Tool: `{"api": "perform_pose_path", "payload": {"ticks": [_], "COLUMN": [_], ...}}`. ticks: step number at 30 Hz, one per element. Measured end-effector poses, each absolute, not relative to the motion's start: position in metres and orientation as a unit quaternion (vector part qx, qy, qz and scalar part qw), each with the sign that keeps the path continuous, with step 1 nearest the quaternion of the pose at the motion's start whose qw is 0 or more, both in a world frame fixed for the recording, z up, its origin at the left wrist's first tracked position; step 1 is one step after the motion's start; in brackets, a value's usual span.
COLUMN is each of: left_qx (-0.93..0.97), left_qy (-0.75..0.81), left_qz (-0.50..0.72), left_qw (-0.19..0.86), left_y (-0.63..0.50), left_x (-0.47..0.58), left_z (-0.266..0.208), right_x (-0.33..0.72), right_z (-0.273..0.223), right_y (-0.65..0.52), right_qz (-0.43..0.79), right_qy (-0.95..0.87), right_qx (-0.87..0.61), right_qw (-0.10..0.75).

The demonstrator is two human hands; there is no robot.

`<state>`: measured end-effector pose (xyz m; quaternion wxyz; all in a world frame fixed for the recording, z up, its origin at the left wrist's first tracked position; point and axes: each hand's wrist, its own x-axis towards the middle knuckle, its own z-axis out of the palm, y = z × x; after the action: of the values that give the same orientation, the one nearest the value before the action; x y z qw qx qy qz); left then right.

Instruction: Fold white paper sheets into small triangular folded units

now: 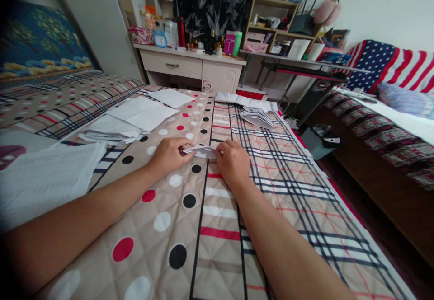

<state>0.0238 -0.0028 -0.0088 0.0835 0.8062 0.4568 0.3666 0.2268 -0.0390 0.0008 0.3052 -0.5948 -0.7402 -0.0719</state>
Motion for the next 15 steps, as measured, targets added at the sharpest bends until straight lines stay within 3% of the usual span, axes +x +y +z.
{"api": "perform_pose_path", "payload": {"ticks": [8,15], "left_qx": [0.803,0.747], "left_qy": [0.481,0.553], "left_qz": [0.347,0.353], "left_qw": [0.053,0.111], "left_y": [-0.001,0.004], "left_x": [0.023,0.02], "left_z": [-0.008,-0.008], "right_x": [0.221,0.208], "right_z": [0.007,0.004], "right_y": [-0.05,-0.055], "right_qz": [-0.157,-0.104], "right_qy": [-0.77,-0.821], "right_qx": [-0.534,-0.53], "right_qw": [0.313,0.187]}}
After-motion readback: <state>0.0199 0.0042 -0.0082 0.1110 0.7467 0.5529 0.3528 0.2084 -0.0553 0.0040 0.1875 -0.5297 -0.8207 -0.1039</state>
